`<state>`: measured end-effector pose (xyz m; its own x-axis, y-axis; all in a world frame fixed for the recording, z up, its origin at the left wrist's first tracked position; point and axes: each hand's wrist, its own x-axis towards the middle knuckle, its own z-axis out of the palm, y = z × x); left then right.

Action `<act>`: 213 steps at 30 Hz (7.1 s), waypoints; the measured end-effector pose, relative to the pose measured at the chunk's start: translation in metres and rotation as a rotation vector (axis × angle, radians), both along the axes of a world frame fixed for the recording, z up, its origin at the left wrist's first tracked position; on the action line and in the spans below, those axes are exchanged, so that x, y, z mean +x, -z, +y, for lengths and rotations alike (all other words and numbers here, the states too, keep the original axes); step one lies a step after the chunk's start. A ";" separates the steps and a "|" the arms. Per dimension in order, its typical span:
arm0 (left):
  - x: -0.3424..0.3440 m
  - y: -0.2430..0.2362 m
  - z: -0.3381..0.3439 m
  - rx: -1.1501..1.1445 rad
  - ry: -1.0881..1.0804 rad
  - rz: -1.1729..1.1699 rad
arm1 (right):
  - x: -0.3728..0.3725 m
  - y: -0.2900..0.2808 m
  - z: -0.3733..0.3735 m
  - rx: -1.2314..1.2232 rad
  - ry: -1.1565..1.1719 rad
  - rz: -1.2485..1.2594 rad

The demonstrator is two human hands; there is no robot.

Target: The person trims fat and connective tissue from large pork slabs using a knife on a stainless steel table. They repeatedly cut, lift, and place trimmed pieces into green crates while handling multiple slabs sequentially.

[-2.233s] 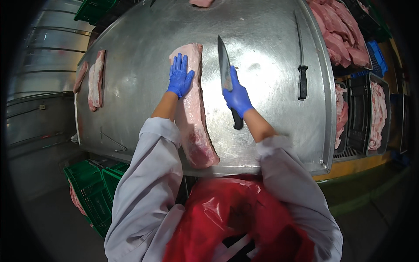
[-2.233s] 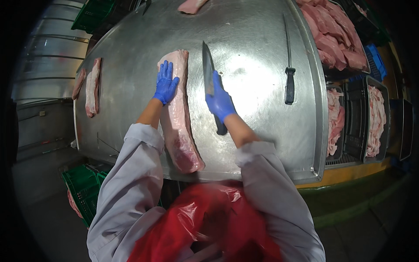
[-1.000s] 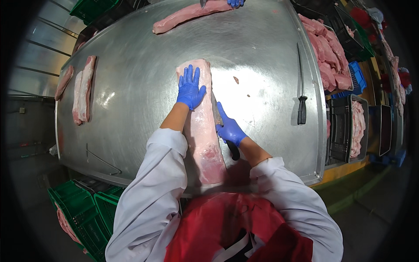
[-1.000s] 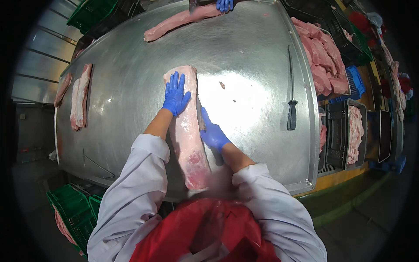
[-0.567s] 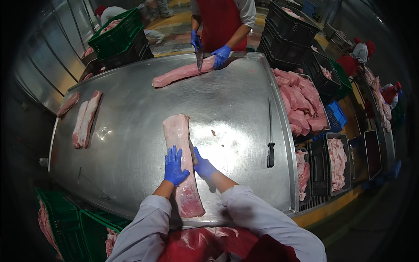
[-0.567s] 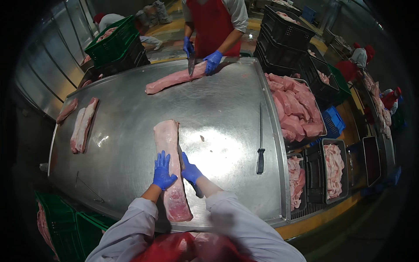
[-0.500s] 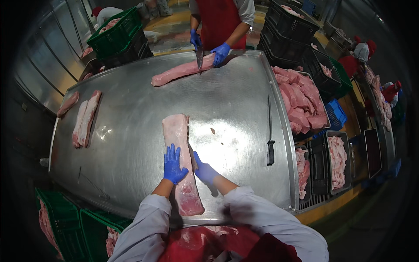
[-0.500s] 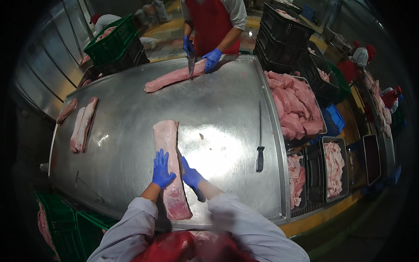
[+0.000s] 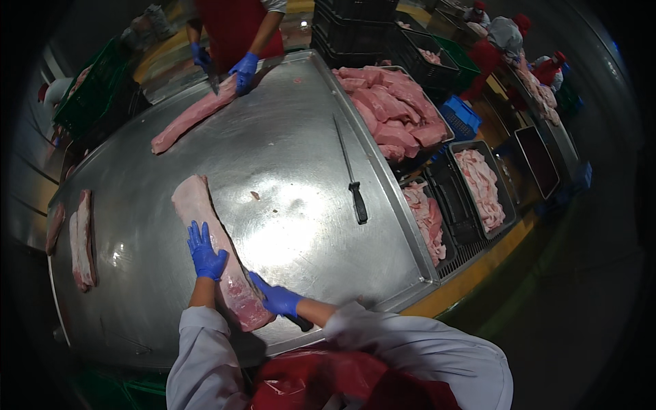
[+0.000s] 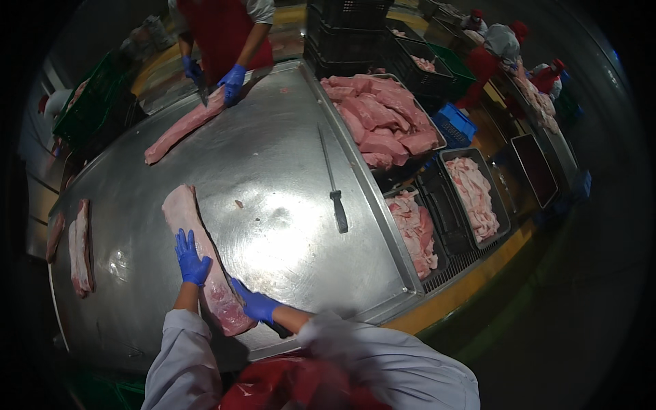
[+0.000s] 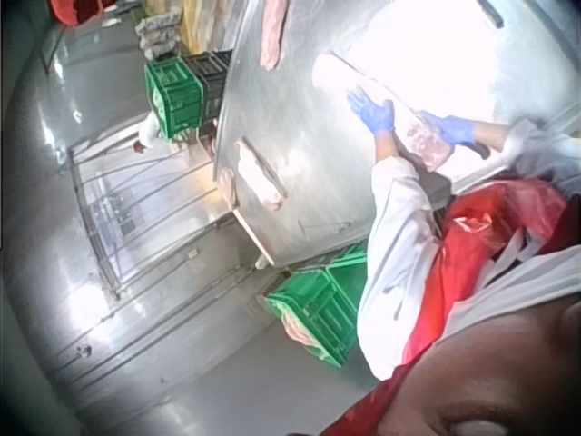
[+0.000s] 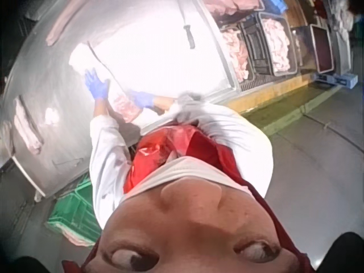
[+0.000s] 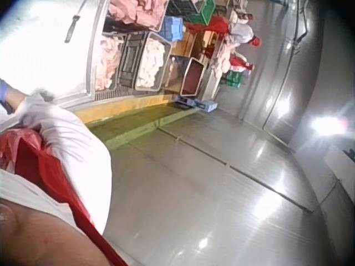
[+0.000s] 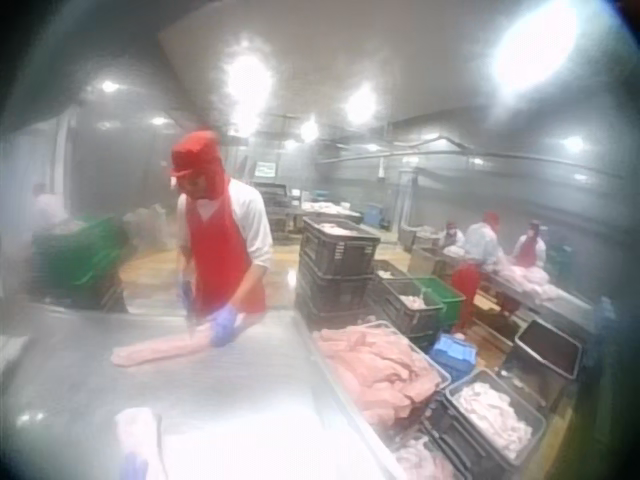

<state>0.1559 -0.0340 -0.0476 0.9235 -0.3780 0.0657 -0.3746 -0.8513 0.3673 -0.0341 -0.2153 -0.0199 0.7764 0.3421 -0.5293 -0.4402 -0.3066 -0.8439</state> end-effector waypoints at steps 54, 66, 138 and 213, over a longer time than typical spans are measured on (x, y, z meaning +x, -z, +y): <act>0.040 -0.043 -0.144 -0.312 -0.005 0.255 | 0.018 -0.004 -0.175 -0.059 0.628 -0.229; 0.042 -0.050 -0.140 -0.283 -0.034 0.139 | 0.085 -0.057 -0.179 -0.073 -0.125 0.000; -0.188 -0.009 -0.020 -0.079 -0.196 -0.132 | -0.007 -0.010 -0.137 -0.623 0.403 -0.535; -0.173 -0.092 0.016 -1.034 -0.112 0.252 | -0.021 0.020 0.094 -0.222 -0.102 -0.537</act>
<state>-0.0172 -0.0178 0.0445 0.9812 -0.1604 0.1078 -0.1258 -0.1070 0.9863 -0.0554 -0.1218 -0.0401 0.9245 0.3550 -0.1387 0.0717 -0.5194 -0.8515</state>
